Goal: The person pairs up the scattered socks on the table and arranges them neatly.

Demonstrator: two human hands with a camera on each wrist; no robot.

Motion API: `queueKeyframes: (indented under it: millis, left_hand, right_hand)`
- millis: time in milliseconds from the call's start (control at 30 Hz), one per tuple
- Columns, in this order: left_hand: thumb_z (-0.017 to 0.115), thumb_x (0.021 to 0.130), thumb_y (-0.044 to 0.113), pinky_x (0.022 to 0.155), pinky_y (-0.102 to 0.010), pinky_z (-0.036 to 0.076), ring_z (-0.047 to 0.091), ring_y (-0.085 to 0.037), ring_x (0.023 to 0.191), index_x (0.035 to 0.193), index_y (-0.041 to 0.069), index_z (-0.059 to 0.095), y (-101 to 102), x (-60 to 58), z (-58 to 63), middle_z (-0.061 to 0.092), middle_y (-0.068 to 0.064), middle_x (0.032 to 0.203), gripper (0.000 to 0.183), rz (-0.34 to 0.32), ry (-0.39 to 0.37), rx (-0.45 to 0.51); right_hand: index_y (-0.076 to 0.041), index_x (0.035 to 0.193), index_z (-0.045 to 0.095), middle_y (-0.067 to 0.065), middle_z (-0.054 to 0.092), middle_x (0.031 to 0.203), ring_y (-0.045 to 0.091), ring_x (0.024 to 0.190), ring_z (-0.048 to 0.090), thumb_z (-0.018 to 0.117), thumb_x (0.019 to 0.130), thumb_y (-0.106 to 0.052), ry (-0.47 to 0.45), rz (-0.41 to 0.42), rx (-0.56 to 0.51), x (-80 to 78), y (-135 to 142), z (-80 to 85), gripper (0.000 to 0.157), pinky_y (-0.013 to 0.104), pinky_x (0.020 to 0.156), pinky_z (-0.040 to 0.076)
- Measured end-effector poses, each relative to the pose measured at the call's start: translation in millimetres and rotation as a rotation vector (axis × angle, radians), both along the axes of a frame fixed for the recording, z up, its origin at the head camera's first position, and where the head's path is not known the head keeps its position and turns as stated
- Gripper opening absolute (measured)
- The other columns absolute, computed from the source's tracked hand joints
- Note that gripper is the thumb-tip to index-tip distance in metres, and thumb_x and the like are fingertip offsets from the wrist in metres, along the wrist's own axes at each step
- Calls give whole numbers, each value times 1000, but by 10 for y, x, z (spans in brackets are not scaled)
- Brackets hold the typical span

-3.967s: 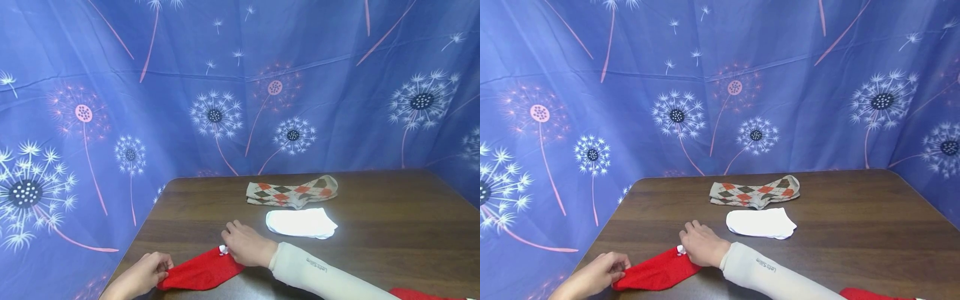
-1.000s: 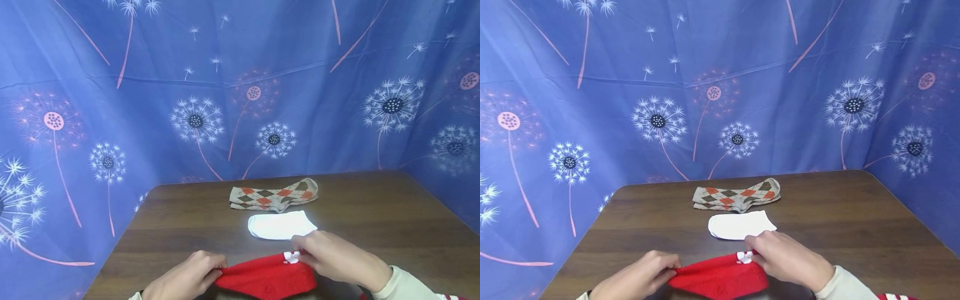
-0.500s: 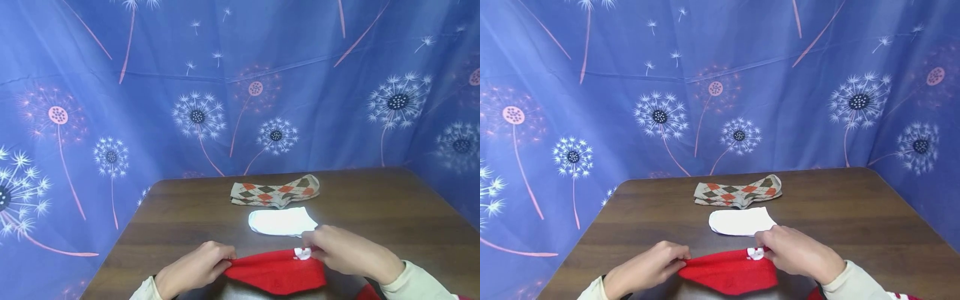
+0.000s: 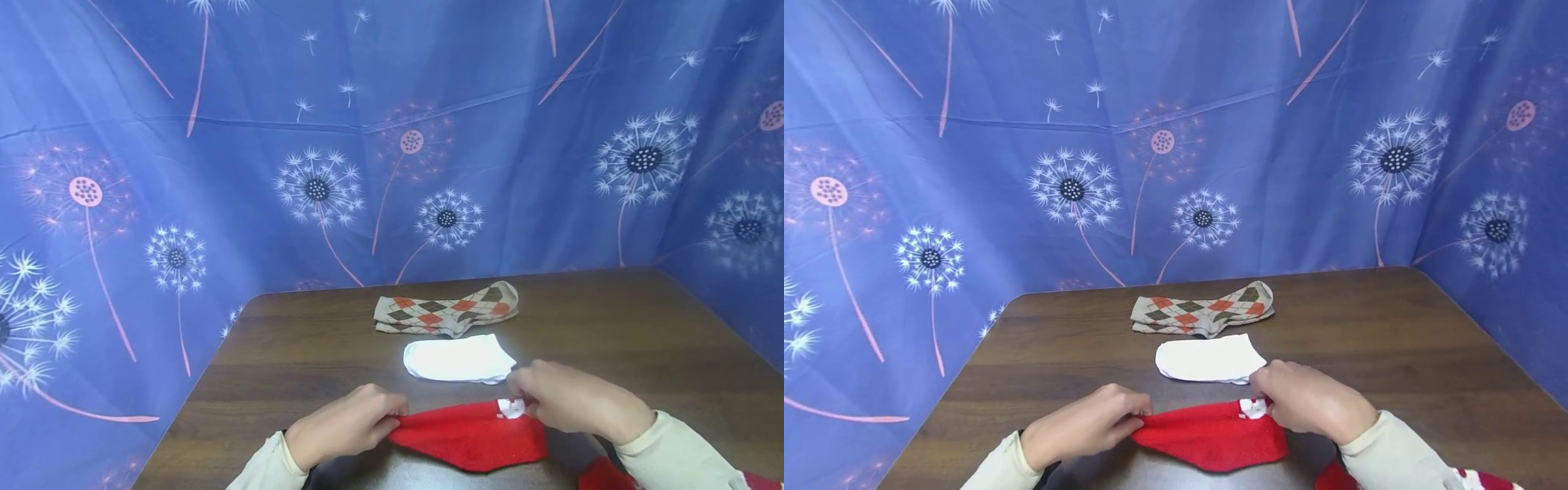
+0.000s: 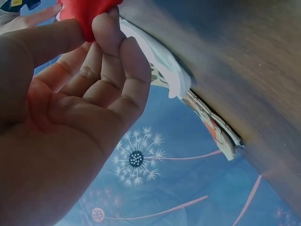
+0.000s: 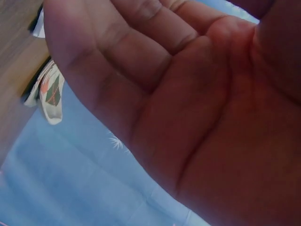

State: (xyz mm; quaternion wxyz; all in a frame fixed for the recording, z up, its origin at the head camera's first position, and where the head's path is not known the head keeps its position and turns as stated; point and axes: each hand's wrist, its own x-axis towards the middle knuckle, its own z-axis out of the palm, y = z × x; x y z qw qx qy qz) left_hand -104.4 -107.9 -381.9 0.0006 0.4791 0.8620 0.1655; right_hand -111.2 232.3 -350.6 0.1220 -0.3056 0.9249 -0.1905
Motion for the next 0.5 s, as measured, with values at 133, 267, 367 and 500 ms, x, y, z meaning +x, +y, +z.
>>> queueKeyframes:
  millis: [133,267,367,500]
  left_hand:
    - [68,88,0,59,-6,38,41,6,61,90,15,64,41,-49,-9,53,16,70,16,-17,13,-21]
    - [68,88,0,59,-5,39,41,7,61,92,15,66,73,-70,-34,55,16,71,16,-24,8,-36]
    - [68,88,0,57,-6,38,40,7,59,91,16,66,100,-69,-88,53,17,70,17,-16,-18,-53]
    - [69,89,2,53,-8,37,39,5,56,90,17,65,128,-49,-157,51,18,67,16,31,-59,-103]
  right_hand:
    - [-18,87,68,-12,58,73,3,61,50,84,74,-5,-2,-9,-13,3,20,-6,25,23,54,46]
    - [-19,83,66,-11,56,70,3,57,48,84,73,-5,53,-10,-12,19,28,-38,25,23,53,44]
    - [-17,81,65,-9,54,68,4,57,47,86,70,-6,99,-27,18,34,-10,-79,26,24,53,44]
    - [-15,82,65,-7,52,68,6,59,48,87,66,-5,138,-48,63,52,-72,-116,29,27,54,46]
